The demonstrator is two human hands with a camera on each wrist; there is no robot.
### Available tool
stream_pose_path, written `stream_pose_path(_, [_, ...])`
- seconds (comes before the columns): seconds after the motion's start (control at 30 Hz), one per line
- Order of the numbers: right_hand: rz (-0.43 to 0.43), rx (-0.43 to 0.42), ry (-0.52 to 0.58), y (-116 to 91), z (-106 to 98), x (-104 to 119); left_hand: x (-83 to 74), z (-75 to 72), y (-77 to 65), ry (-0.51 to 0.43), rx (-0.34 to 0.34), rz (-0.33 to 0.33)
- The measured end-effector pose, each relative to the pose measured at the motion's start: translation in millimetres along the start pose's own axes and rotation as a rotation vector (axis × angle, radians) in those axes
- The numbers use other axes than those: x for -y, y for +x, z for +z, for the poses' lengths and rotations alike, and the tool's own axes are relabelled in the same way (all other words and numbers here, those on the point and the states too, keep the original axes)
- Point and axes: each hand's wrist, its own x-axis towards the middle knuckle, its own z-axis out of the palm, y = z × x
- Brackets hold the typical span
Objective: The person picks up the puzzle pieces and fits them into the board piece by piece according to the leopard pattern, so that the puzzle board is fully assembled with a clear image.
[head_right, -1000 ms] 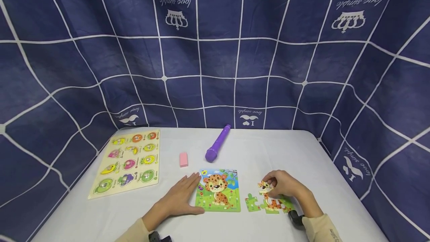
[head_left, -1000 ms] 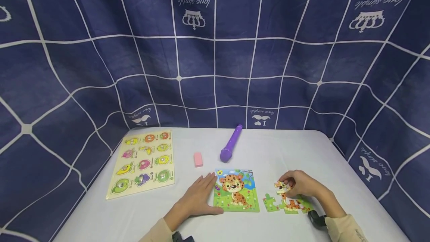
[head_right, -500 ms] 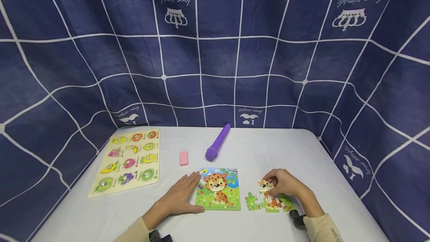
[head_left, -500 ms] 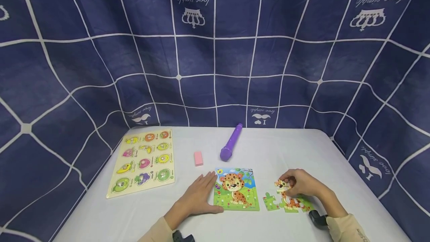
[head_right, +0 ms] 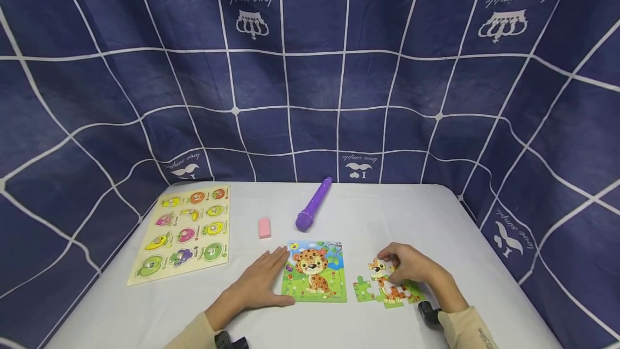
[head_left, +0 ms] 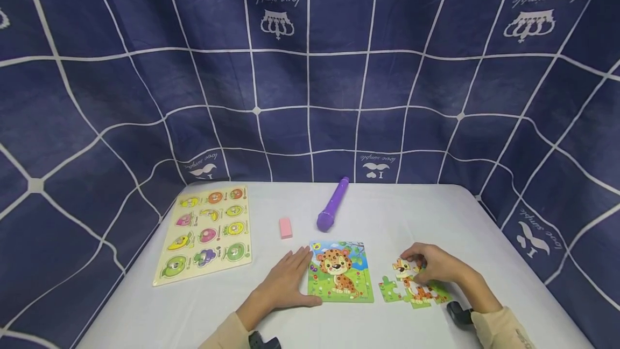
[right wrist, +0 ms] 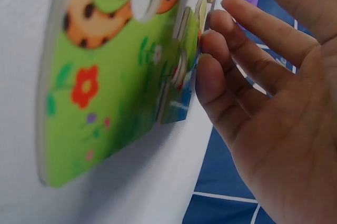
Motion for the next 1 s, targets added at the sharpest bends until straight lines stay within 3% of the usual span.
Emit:
stream_pose_path(0.37, [0.048,0.052,0.029,6.4,1.4,4.1,1.0,-0.7,-0.1,-0.008,-0.015,0.010])
stream_pose_path(0.5, [0.024,0.057,0.030,5.6,1.2,1.8,0.9,1.2,0.0,-0.004,-0.019,0.013])
stream_pose_path(1.0, [-0.030,-0.033,-0.028,1.7,-0.5,-7.8,-0.6,-0.1,0.0,0.005,-0.014,0.002])
